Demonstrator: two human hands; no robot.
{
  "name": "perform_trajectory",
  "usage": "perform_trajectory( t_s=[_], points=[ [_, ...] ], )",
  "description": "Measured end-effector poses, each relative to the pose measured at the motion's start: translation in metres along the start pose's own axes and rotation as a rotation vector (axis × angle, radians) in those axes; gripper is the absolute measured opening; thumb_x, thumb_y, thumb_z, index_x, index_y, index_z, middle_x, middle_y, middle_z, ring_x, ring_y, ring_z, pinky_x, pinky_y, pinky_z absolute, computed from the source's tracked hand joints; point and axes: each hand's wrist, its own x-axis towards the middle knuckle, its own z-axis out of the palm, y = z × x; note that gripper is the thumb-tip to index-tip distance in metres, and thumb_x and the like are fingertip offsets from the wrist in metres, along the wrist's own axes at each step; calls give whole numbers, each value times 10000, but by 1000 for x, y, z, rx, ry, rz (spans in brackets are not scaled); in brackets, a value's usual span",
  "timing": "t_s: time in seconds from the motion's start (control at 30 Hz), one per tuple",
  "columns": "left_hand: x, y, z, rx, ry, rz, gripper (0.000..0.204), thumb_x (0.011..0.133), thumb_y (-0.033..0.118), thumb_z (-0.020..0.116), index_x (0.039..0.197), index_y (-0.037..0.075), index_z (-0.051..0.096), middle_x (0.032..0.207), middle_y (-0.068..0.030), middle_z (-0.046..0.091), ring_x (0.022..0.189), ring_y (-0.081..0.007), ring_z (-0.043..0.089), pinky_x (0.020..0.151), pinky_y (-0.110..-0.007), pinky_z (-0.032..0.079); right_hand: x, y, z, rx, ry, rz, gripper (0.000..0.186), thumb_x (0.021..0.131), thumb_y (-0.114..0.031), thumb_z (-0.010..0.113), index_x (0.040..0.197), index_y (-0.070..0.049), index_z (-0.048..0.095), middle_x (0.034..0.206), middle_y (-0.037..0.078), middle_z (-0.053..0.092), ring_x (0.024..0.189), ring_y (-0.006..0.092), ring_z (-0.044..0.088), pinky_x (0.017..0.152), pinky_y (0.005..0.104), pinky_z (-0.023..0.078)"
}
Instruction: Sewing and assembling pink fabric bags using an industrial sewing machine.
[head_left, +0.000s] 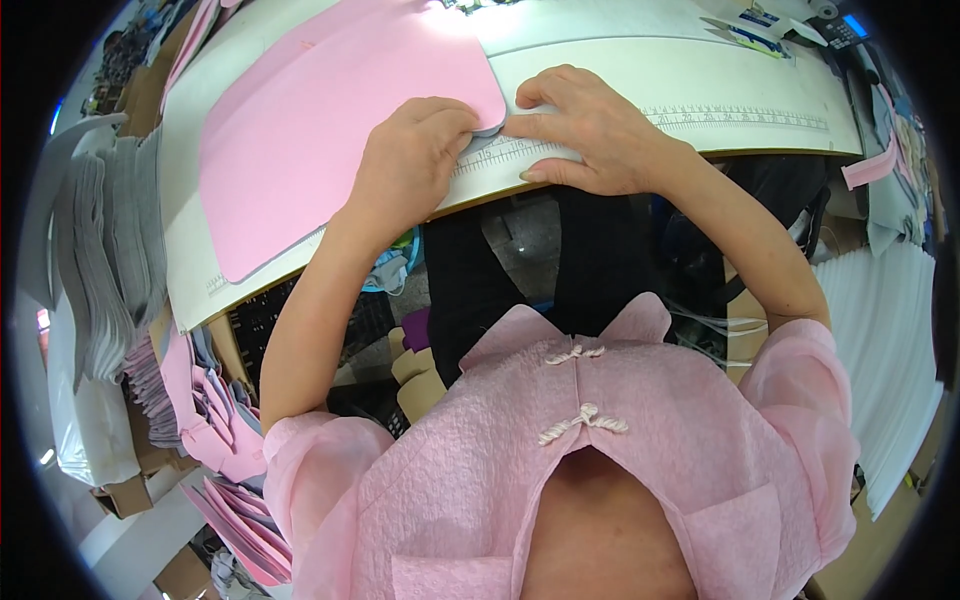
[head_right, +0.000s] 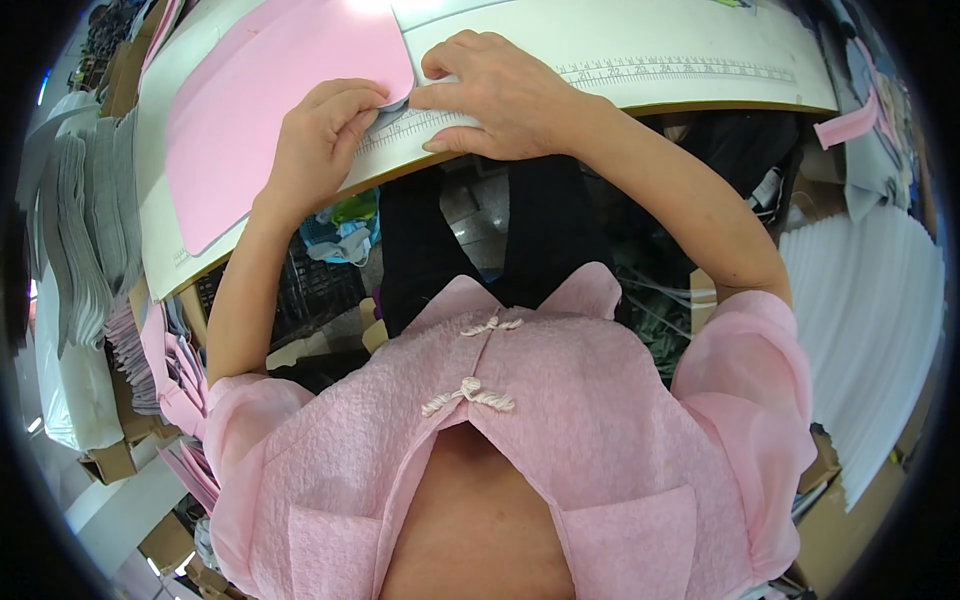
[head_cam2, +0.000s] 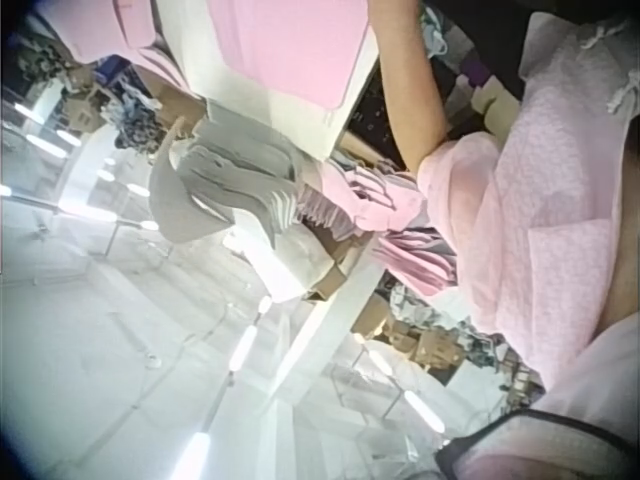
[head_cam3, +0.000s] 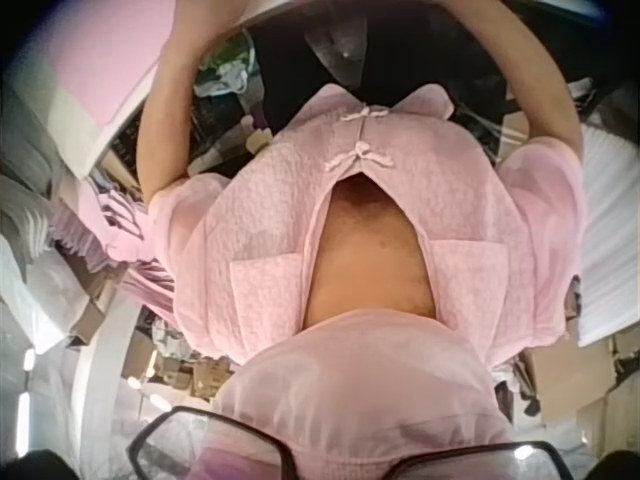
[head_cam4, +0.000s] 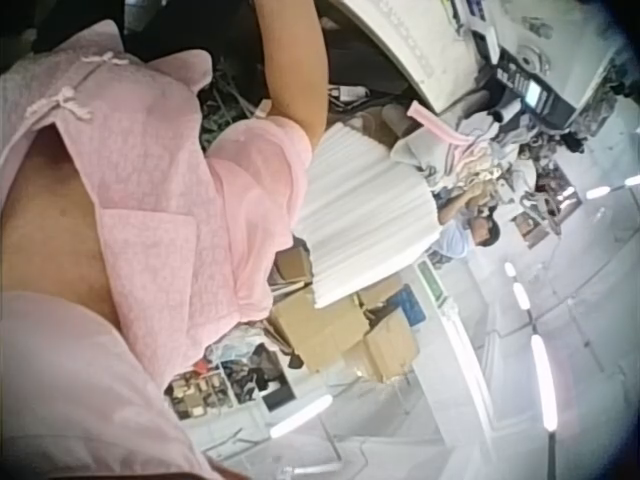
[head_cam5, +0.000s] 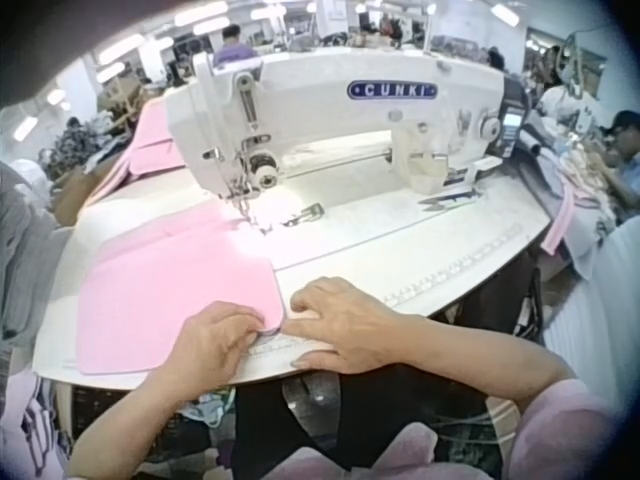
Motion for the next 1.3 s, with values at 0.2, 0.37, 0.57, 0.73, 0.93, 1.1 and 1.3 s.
perform_trajectory(
  t_s=[0.2,0.37,0.57,0.73,0.93,1.1,1.3],
  points=[
    [6,7,-6,276,-91,128,159,707,15,547,860,14,591,938,-102,595,880,-255,564,785,-327,443,-2,0,0,-28,13,-8,351,740,-282,611,1041,-109,562,1121,121,481,1051,296,421,916,390,340],
    [3,3,0,240,-52,147,178,688,12,553,863,8,580,951,-102,591,904,-259,557,800,-343,431,1,0,1,-121,69,-65,347,764,-358,594,1014,-117,592,1125,78,515,1057,248,451,906,359,368],
    [0,1,5,192,8,184,175,696,20,569,870,11,571,962,-93,590,916,-262,551,811,-351,422,1,-1,-3,-85,46,-91,347,751,-323,607,1003,-86,579,1112,76,524,1053,245,453,907,356,364],
    [2,-3,2,132,-29,167,166,742,70,568,902,28,579,997,-85,581,968,-269,528,854,-372,393,1,2,-5,2,52,-109,380,705,-299,639,995,-66,560,1083,85,529,1011,257,464,879,361,356],
    [2,-9,7,150,-60,138,201,798,175,551,985,116,596,1114,-49,534,1116,-256,430,932,-412,319,4,5,-10,91,26,-90,481,682,-319,645,1045,-29,520,1065,117,529,996,288,470,867,377,355],
    [17,-41,8,142,-91,96,191,812,197,539,978,138,615,1108,8,550,1109,-187,442,949,-378,305,24,23,-2,41,44,-127,445,732,-341,602,1033,-19,537,1051,131,534,996,289,470,873,382,352],
    [44,-88,7,111,-11,138,180,817,231,537,931,134,635,1024,5,591,1036,-182,489,903,-341,343,60,52,11,18,67,-83,377,748,-326,586,995,-42,554,1036,100,544,957,276,475,849,359,362]
  ],
)
